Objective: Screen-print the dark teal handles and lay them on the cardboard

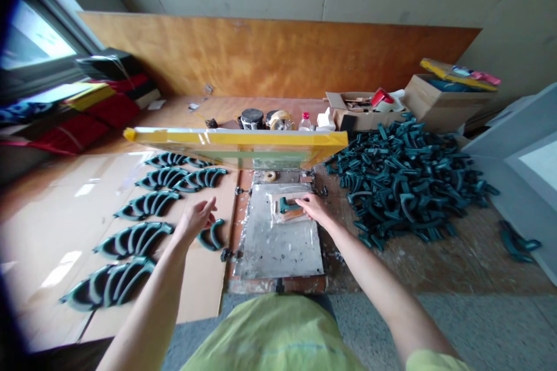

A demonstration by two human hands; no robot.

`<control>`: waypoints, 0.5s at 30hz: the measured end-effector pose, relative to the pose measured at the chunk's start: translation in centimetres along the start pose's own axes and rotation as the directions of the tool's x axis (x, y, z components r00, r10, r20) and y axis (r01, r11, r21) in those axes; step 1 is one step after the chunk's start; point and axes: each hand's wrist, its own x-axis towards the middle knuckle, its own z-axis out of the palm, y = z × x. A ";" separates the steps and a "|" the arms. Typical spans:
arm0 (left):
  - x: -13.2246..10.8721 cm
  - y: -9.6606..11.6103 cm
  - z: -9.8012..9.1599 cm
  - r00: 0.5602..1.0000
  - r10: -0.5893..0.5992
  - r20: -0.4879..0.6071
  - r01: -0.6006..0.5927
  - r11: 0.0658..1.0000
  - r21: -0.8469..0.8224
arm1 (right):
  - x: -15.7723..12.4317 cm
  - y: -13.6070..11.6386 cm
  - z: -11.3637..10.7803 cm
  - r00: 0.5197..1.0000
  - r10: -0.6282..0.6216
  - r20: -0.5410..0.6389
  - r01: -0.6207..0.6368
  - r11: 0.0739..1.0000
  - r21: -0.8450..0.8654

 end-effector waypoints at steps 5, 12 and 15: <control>-1.6 9.9 0.6 0.945 0.273 -0.181 -0.323 0.871 -0.370 | -0.7 -1.7 1.1 0.955 -0.274 -0.117 0.176 0.835 -0.521; -3.5 13.8 1.0 0.923 0.315 -0.223 -0.384 0.701 -0.601 | -1.0 -2.1 3.8 0.698 -0.671 0.250 0.687 0.529 -0.499; -5.4 11.2 0.5 0.946 0.232 -0.227 -0.322 0.754 -0.572 | -0.4 -1.1 1.3 0.771 -0.637 0.019 0.558 0.659 -0.504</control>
